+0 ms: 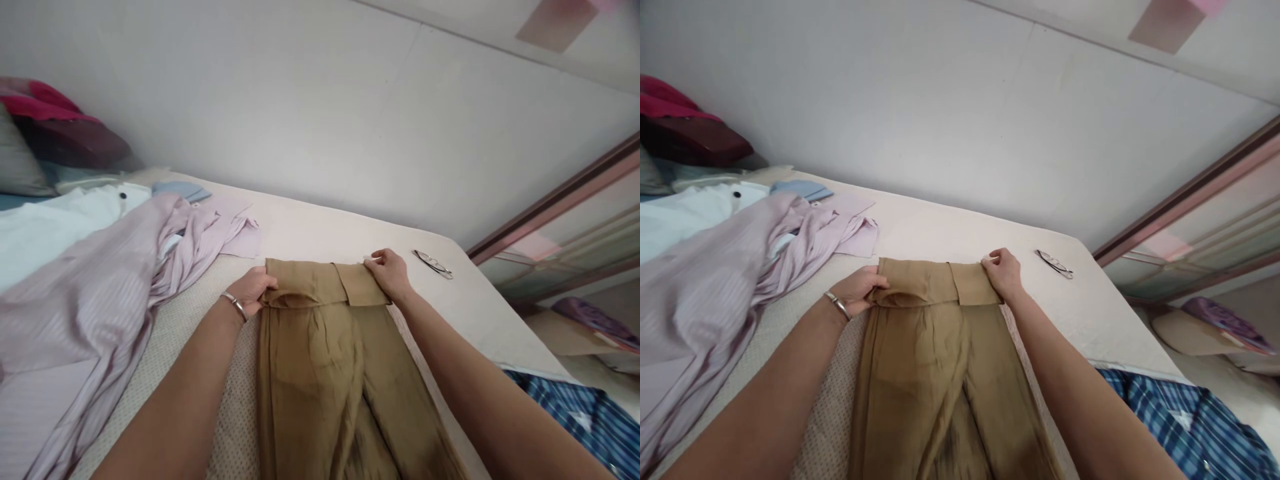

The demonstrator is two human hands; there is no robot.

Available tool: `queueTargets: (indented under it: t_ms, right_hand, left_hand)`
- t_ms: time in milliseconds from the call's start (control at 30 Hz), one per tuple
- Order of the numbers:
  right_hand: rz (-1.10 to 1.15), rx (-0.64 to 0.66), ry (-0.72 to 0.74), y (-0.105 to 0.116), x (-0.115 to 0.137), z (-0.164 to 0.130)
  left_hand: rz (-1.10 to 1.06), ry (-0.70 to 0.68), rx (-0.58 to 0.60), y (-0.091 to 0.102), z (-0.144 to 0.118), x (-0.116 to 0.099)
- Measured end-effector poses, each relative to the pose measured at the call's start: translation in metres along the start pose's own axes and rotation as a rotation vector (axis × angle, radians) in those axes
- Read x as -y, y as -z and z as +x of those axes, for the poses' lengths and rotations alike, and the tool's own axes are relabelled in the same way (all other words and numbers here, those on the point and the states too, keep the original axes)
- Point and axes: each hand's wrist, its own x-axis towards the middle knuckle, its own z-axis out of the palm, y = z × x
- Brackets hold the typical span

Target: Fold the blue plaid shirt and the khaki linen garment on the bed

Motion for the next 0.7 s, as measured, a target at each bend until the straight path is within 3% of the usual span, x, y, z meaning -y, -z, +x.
queueTargets:
  t_ms: [133, 233, 300, 367, 500, 600, 700]
  right_hand:
    - [-0.28, -0.071, 0.062, 0.002, 0.008, -0.016]
    - [-0.414, -0.181, 0.3, 0.003, 0.021, -0.045]
    - [-0.461, -0.101, 0.496, -0.002, 0.029, -0.062]
    - [-0.506, 0.063, 0.62, -0.013, 0.033, -0.071]
    - [-0.596, 0.271, 0.599, -0.041, 0.028, -0.069]
    - [-0.61, 0.299, 0.574, -0.05, 0.022, -0.064]
    - [-0.611, 0.311, 0.577, -0.05, 0.02, -0.062]
  left_hand:
    - [0.161, -0.035, 0.047, -0.001, 0.001, 0.005]
    - [0.195, -0.048, 0.03, -0.001, 0.001, 0.006]
    - [0.208, -0.07, 0.001, -0.001, 0.0, 0.006]
    - [0.204, -0.081, 0.012, -0.002, -0.001, 0.006]
    - [0.189, -0.063, 0.035, -0.003, 0.001, 0.006]
    - [0.217, -0.108, -0.043, 0.001, 0.006, 0.006]
    - [0.402, -0.131, -0.148, 0.007, 0.006, 0.0]
